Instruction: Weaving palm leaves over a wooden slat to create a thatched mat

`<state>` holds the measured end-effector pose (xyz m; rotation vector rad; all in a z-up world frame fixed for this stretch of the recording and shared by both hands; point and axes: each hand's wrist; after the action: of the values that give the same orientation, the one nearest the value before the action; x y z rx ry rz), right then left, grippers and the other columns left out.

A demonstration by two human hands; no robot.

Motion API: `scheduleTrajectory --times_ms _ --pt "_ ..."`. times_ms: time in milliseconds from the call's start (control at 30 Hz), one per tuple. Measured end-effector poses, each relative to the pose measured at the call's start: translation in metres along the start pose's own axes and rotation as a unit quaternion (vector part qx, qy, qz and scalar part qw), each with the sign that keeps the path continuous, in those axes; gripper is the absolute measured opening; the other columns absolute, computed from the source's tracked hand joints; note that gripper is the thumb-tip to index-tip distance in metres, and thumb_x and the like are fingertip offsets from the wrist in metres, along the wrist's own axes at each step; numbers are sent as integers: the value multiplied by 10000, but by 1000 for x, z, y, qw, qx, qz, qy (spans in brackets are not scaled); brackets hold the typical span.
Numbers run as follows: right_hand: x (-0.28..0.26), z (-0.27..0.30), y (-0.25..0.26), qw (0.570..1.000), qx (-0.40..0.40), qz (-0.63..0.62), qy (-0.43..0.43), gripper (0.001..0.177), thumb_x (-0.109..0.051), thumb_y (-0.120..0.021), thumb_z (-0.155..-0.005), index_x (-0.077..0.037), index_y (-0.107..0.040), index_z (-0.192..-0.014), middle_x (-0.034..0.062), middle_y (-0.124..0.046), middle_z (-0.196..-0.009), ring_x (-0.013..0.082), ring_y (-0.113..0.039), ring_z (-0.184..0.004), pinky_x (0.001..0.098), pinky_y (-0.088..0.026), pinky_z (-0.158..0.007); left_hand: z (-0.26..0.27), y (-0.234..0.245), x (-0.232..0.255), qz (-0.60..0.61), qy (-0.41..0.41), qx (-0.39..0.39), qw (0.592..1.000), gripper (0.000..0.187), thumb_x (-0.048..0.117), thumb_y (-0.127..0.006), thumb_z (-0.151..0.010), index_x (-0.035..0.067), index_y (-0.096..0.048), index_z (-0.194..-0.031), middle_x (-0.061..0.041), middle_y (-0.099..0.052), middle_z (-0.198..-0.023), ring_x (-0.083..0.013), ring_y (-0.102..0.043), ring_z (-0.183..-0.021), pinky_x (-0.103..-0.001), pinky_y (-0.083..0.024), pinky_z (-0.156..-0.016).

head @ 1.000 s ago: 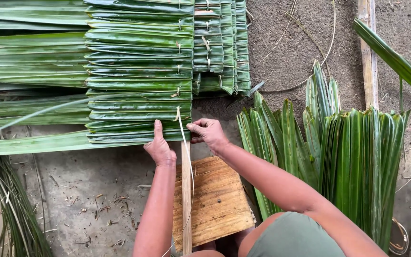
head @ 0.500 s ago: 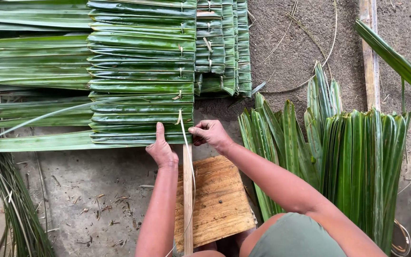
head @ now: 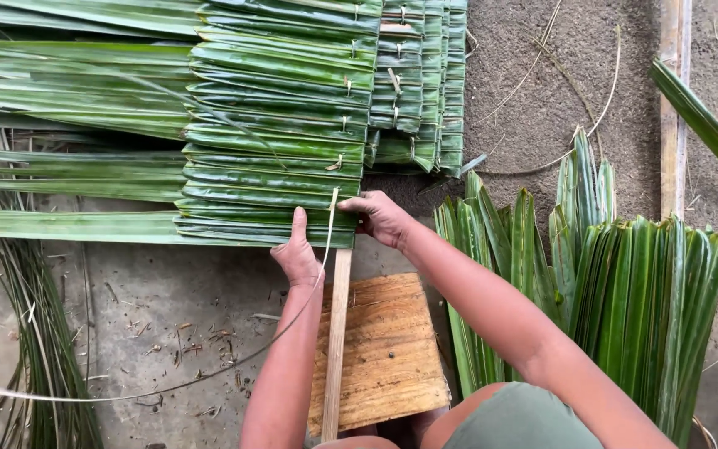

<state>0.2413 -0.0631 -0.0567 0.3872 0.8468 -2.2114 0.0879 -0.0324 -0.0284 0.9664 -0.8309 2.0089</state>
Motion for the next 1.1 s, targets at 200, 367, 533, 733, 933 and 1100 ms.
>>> scheduleTrajectory --times_ms 200,367,533,733,933,1100 --pt "7 -22 -2 997 43 57 21 347 -38 -862 -709 -18 -745 -1035 104 -747 -869 252 -750 -793 462 -638 -716 3 -3 12 -16 -9 -7 1000 373 64 -932 -760 4 -760 -1085 -130 -775 -1012 -183 -744 -965 -382 -628 -847" --pt "1 -26 3 994 42 98 22 354 -5 -835 -681 -23 -747 -1023 78 -736 -861 234 -739 -791 467 -628 -733 2 -3 14 -23 -7 2 1000 385 75 -975 -704 -69 -756 -986 -168 -762 -900 -140 -713 -906 -364 -583 -840" --pt "3 -16 -14 992 76 96 27 315 -33 -847 -676 -31 -759 -979 86 -735 -828 234 -731 -764 470 -622 -709 -2 -2 14 8 18 17 1000 370 74 -957 -725 -62 -751 -1000 -150 -761 -910 -180 -743 -889 -371 -596 -809" --pt "11 -26 -12 991 89 91 46 291 -18 -839 -664 -47 -765 -944 78 -730 -813 227 -726 -745 460 -615 -700 -14 9 -7 88 235 -20 968 497 172 -956 -734 -61 -703 -1093 -198 -739 -997 -290 -756 -904 -454 -630 -790" --pt "14 -33 -7 987 102 108 58 256 -33 -820 -682 -68 -770 -930 56 -725 -808 203 -709 -739 430 -607 -711 -9 -10 -11 63 193 31 979 476 -14 -971 -616 -81 -721 -1016 -200 -741 -937 -309 -768 -848 -452 -627 -731" --pt "-43 18 -15 955 58 288 41 382 -316 -910 -743 -85 -784 -1020 30 -721 -851 172 -682 -768 401 -633 -687 15 -35 13 21 153 86 984 615 63 -1018 -547 -88 -699 -1052 -192 -718 -947 -289 -750 -909 -443 -601 -766"
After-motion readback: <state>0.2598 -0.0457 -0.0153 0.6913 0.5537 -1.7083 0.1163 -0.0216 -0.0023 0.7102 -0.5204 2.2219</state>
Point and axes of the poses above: each hand's wrist, its own z-axis away from the middle knuckle, its own y-axis out of the back of the hand, x = y × z
